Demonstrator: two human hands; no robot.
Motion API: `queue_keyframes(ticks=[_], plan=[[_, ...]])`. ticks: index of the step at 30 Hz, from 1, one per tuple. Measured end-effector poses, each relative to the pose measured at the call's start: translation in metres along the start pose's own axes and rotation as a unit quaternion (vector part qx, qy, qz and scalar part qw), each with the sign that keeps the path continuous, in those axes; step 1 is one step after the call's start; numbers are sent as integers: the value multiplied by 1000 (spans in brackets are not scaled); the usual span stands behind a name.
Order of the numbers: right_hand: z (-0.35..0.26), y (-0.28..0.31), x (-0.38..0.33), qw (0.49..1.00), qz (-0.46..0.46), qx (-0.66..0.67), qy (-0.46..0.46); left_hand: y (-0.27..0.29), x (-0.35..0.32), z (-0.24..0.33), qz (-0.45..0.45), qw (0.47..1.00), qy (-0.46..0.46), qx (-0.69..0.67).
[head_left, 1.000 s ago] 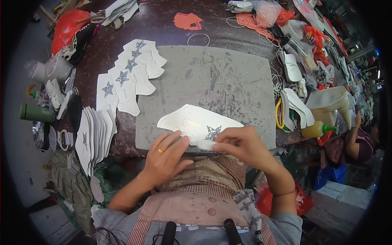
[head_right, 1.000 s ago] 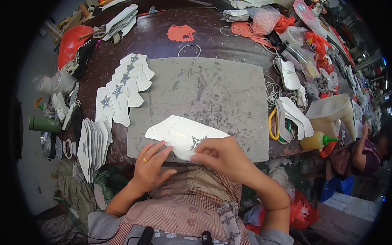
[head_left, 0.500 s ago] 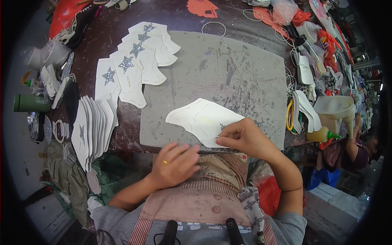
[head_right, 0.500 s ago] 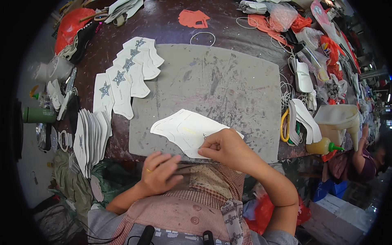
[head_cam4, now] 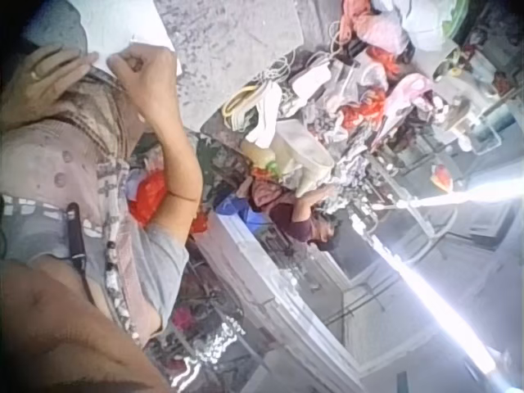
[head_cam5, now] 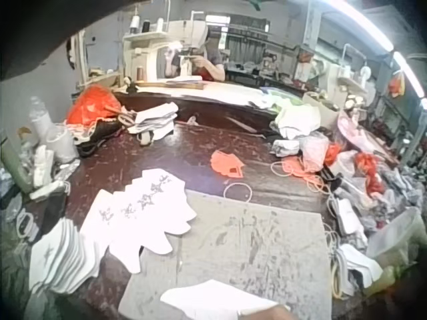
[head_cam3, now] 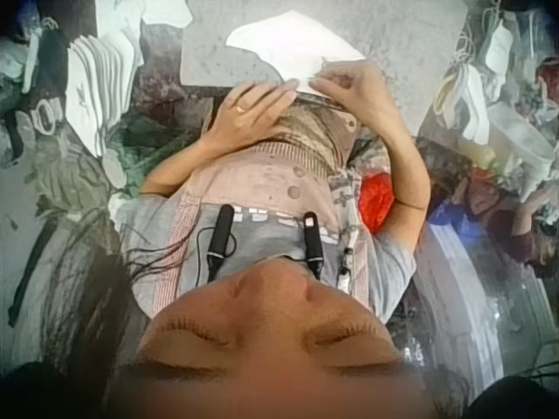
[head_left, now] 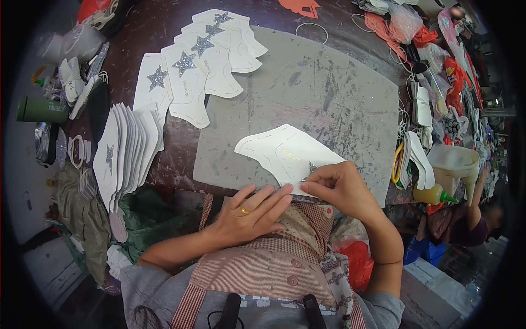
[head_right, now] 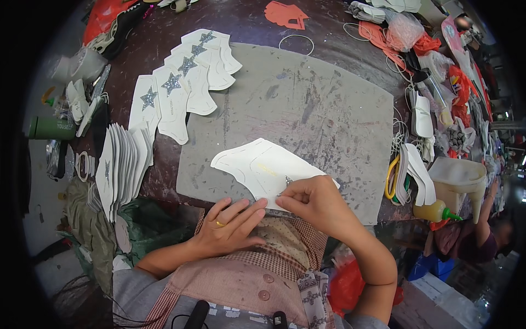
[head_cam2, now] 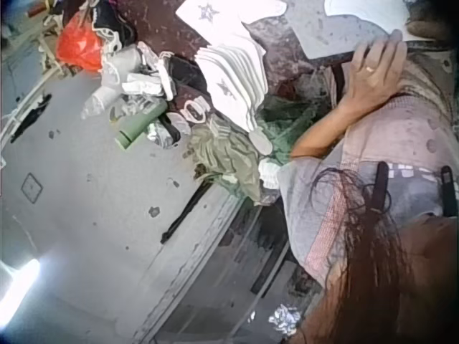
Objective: The person places silver star-shaped sequin stickers onto white fabric pieces on a table. They pick up each fabric piece, apply the star, and place it in a growing stack. The person then gathers the completed pieces and stacks them neatly.
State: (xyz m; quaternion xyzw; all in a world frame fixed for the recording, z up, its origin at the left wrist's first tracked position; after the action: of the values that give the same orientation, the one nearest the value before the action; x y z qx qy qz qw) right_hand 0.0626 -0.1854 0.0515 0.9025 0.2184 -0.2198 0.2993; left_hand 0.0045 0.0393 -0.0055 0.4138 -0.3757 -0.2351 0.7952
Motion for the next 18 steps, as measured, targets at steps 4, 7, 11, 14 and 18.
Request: queue_keyframes(ticks=[4, 7, 11, 14, 18], plan=[[0, -1, -1, 1000, 5, -5, -1, -1, -1, 1, -1, 1000, 6, 2], [-2, 0, -1, 1000, -1, -11, -8, -4, -4, 2, 5, 1000, 11, 11], [0, -1, 2, 1000, -3, -21, -4, -5, -4, 2, 11, 1000, 5, 21], [1, 1, 1, 1000, -6, -28, 8, -6, -3, 3, 8, 1000, 12, 12], [0, 6, -19, 983, 59, -100, 143, -4, 2, 5, 20, 999, 24, -6]])
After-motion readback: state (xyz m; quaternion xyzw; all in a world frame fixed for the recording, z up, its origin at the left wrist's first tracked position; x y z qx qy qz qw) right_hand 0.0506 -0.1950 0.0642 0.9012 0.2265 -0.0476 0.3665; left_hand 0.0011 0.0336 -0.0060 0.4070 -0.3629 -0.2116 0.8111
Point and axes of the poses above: each hand's wrist, its own x-axis towards the middle knuckle, its own y-axis out of the back of the hand, z = x × y, the point moved 2 cm from there along x, towards the middle knuckle, and after that the axes turned 8 degrees about -x, right-handed, at the moved point
